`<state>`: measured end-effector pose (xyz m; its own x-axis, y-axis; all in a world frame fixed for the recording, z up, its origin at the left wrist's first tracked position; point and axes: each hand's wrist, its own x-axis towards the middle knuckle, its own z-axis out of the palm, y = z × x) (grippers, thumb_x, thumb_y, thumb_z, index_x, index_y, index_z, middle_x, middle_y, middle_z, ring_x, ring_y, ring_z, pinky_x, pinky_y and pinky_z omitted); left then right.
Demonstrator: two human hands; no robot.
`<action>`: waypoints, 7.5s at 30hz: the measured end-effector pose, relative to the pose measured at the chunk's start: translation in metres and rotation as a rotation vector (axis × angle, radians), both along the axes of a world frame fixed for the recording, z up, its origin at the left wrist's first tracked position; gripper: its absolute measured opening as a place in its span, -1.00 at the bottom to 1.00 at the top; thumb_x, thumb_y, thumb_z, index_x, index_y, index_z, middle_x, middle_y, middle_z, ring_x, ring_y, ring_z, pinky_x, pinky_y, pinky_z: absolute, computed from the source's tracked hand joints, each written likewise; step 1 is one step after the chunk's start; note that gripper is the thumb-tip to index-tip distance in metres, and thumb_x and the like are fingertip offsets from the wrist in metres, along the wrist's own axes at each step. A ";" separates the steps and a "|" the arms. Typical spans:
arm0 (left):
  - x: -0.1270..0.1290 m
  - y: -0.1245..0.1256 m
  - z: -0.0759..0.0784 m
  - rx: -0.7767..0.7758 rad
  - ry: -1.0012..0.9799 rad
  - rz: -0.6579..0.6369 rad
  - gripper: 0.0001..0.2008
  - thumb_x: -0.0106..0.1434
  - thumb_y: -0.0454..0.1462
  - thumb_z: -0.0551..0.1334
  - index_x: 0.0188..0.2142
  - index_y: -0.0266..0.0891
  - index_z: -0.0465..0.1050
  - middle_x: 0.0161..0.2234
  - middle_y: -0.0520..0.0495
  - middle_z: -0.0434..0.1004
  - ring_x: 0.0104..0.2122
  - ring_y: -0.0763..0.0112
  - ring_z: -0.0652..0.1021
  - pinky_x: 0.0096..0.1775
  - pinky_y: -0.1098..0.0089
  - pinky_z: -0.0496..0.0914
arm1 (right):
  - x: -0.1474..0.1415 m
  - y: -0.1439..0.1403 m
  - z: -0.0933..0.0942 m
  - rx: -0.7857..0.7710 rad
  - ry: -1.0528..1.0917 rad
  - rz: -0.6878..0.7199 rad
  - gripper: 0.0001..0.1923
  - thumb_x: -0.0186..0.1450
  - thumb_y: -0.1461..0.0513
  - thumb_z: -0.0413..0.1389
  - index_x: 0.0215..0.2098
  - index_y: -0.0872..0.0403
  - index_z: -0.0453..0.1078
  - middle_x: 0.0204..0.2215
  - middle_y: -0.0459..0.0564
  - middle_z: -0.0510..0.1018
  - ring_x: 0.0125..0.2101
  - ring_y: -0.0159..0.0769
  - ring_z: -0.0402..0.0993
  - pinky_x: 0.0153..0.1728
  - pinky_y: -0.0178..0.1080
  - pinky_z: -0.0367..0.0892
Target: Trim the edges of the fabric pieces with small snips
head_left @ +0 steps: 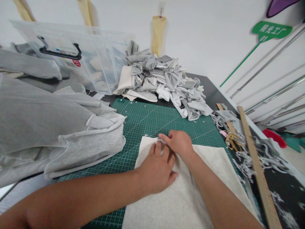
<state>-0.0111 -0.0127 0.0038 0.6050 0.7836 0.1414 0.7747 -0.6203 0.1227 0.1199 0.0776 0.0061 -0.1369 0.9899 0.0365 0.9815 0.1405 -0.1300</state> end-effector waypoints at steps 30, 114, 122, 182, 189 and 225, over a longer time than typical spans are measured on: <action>0.000 -0.001 0.002 -0.036 0.002 0.003 -0.41 0.29 0.03 0.01 0.15 -0.33 0.18 0.20 -0.38 0.09 0.19 -0.23 0.11 0.11 -0.14 0.06 | 0.003 -0.002 0.000 -0.024 -0.034 0.042 -0.35 0.23 -0.27 -0.20 -0.52 0.00 0.43 -0.54 -0.02 0.53 -0.47 -0.26 0.42 -0.50 -0.27 0.06; -0.001 0.000 -0.001 -0.013 -0.003 -0.003 -0.41 0.30 0.04 0.00 0.15 -0.34 0.20 0.19 -0.38 0.11 0.17 -0.23 0.14 0.11 -0.13 0.07 | 0.005 -0.002 -0.002 -0.011 0.010 0.042 -0.37 0.22 -0.27 -0.17 -0.53 0.00 0.42 -0.59 -0.05 0.50 -0.52 -0.31 0.36 -0.53 -0.27 -0.03; -0.001 -0.001 -0.001 -0.011 0.000 0.003 -0.40 0.29 0.04 0.00 0.14 -0.34 0.21 0.18 -0.37 0.11 0.16 -0.22 0.15 0.11 -0.13 0.07 | 0.005 -0.003 -0.004 0.002 0.005 0.053 -0.36 0.22 -0.27 -0.18 -0.53 0.00 0.42 -0.58 -0.04 0.51 -0.52 -0.29 0.37 -0.53 -0.27 -0.04; -0.001 -0.001 0.001 -0.022 0.002 -0.001 -0.42 0.30 0.03 0.00 0.14 -0.33 0.20 0.19 -0.38 0.10 0.17 -0.21 0.15 0.11 -0.13 0.06 | 0.005 -0.004 -0.001 -0.009 -0.002 0.051 -0.37 0.23 -0.26 -0.17 -0.50 -0.01 0.44 -0.56 -0.04 0.52 -0.50 -0.28 0.40 -0.52 -0.28 0.03; -0.001 -0.001 0.001 -0.026 0.005 0.007 -0.40 0.29 0.04 0.00 0.16 -0.32 0.17 0.19 -0.36 0.11 0.17 -0.20 0.15 0.12 -0.13 0.05 | 0.005 -0.004 -0.001 -0.012 -0.006 0.045 -0.37 0.23 -0.26 -0.17 -0.50 0.00 0.44 -0.55 -0.04 0.53 -0.49 -0.29 0.40 -0.51 -0.29 0.03; 0.001 -0.001 0.000 -0.032 -0.039 0.003 -0.42 0.27 0.02 0.04 0.15 -0.31 0.19 0.18 -0.34 0.11 0.17 -0.22 0.11 0.10 -0.15 0.08 | -0.004 0.003 0.002 -0.061 -0.079 0.035 -0.36 0.20 -0.28 -0.15 -0.48 0.01 0.45 -0.50 0.00 0.54 -0.43 -0.22 0.44 -0.50 -0.25 0.10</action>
<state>-0.0104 -0.0133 0.0042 0.5972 0.7899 0.1396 0.7707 -0.6133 0.1729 0.1164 0.0802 0.0085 -0.1714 0.9845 -0.0362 0.9837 0.1690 -0.0613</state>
